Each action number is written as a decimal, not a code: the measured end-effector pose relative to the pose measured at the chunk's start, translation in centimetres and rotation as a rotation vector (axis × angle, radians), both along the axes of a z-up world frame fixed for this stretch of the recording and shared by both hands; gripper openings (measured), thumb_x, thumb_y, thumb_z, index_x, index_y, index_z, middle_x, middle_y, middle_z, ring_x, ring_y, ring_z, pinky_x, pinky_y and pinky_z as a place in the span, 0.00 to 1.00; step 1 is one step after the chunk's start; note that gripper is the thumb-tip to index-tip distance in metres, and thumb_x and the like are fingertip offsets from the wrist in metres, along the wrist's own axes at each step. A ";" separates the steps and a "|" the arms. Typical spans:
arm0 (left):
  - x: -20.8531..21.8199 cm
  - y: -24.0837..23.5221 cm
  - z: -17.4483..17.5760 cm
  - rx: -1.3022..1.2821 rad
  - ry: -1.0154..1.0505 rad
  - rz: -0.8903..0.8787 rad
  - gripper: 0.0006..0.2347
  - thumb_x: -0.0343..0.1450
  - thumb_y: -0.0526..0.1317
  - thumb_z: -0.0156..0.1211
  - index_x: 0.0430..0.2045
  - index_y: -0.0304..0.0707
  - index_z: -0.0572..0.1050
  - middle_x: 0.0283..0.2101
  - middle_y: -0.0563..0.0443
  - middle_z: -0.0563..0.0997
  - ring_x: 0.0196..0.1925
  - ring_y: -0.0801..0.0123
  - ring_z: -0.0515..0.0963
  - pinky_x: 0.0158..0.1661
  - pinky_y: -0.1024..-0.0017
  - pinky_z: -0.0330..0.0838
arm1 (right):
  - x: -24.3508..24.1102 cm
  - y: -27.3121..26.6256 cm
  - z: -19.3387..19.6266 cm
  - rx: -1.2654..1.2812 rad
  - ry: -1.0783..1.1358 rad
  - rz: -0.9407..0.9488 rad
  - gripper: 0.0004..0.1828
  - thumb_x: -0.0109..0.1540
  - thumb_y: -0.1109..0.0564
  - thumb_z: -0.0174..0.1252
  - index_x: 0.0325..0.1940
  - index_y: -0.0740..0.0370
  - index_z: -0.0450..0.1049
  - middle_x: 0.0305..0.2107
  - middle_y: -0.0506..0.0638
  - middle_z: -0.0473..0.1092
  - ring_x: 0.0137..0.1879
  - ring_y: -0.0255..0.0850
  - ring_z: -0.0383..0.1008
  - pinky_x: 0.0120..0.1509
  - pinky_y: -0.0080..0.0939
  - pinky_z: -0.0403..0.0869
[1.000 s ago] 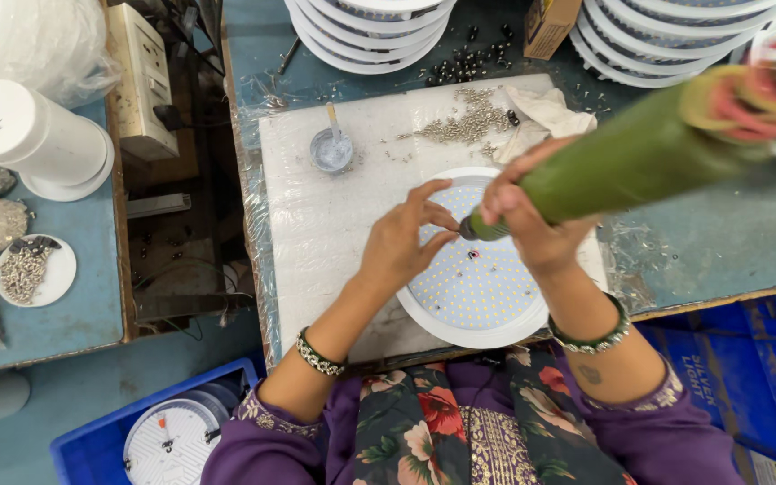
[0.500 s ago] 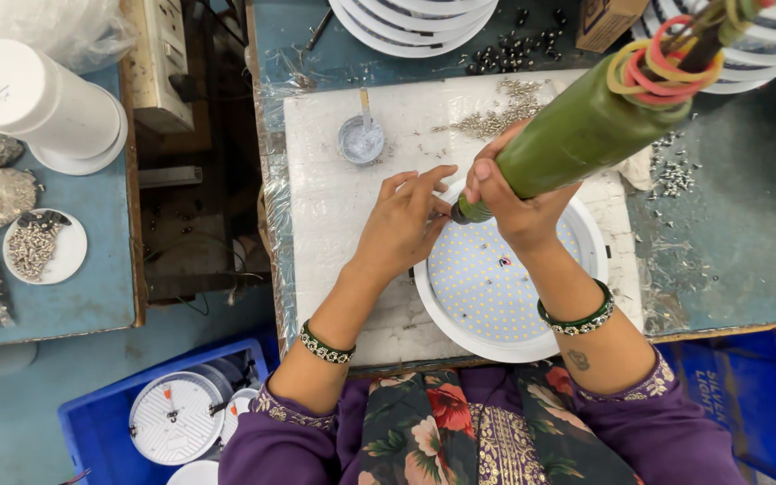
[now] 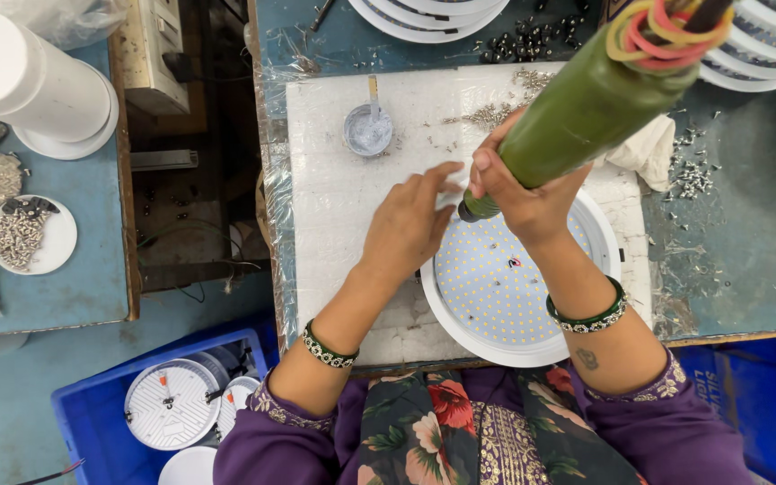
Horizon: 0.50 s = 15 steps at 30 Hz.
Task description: The person secures components into a circular LED light panel using an electric screwdriver. They position small metal pins into the panel holes by hand and then use the tool to drive them in across the panel surface.
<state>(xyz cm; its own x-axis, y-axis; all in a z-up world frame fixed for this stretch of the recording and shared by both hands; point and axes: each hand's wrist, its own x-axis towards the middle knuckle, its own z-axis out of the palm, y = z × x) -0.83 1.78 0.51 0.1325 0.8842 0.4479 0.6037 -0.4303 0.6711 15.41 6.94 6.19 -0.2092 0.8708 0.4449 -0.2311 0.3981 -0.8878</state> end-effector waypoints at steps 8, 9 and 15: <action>0.0 0.6 -0.7 -0.287 0.118 0.079 0.08 0.76 0.45 0.57 0.34 0.43 0.77 0.19 0.49 0.80 0.20 0.53 0.79 0.24 0.58 0.70 | 0.0 0.2 -0.3 -0.025 -0.019 0.012 0.07 0.69 0.71 0.59 0.47 0.72 0.66 0.29 0.54 0.71 0.29 0.37 0.74 0.32 0.34 0.75; 0.0 0.7 -0.9 -0.267 0.109 0.079 0.08 0.76 0.46 0.56 0.34 0.43 0.77 0.18 0.50 0.80 0.19 0.53 0.79 0.23 0.59 0.70 | 0.0 0.3 -0.4 -0.025 -0.022 0.014 0.07 0.69 0.71 0.59 0.47 0.72 0.67 0.29 0.54 0.71 0.29 0.37 0.74 0.33 0.35 0.76; 0.1 0.6 -1.6 -0.212 0.117 0.077 0.08 0.76 0.45 0.56 0.34 0.43 0.76 0.16 0.52 0.79 0.17 0.55 0.77 0.25 0.60 0.71 | 0.1 0.0 -0.9 -0.025 -0.020 0.029 0.09 0.70 0.71 0.59 0.48 0.71 0.65 0.30 0.55 0.70 0.30 0.37 0.73 0.34 0.35 0.75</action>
